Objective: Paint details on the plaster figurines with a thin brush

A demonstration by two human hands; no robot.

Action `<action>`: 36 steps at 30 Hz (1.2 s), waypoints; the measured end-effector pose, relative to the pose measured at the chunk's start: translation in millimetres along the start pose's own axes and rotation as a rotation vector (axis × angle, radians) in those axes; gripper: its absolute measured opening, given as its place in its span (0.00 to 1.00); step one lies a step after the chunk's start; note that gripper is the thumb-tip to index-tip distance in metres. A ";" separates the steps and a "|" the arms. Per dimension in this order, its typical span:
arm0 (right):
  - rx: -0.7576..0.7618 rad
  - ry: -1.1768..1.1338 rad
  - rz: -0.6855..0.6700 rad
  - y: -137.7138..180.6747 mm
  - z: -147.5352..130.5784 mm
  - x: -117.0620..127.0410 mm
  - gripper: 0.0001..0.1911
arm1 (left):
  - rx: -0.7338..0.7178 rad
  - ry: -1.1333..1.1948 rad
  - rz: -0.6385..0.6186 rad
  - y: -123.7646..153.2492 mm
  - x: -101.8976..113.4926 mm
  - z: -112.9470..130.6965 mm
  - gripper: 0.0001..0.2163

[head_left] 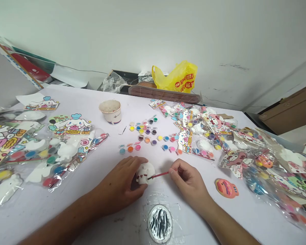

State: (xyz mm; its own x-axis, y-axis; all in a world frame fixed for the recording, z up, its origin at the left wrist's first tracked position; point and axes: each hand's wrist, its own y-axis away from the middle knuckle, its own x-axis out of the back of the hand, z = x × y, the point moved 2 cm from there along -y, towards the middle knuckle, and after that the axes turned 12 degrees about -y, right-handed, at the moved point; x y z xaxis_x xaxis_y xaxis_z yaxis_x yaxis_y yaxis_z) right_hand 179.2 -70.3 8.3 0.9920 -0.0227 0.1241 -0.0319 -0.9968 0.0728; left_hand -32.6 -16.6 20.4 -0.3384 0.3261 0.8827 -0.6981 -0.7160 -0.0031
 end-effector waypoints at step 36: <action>0.033 -0.068 0.033 -2.1 4.9 3.5 0.15 | -0.007 0.003 0.008 0.6 -4.9 -3.6 0.20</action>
State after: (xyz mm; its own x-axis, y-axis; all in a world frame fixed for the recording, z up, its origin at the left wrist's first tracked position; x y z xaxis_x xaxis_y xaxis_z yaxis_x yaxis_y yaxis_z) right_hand 183.4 -68.7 3.7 0.9965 -0.0594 0.0587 -0.0616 -0.9974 0.0373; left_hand -33.7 -16.5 14.4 -0.3456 0.3222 0.8813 -0.7001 -0.7140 -0.0135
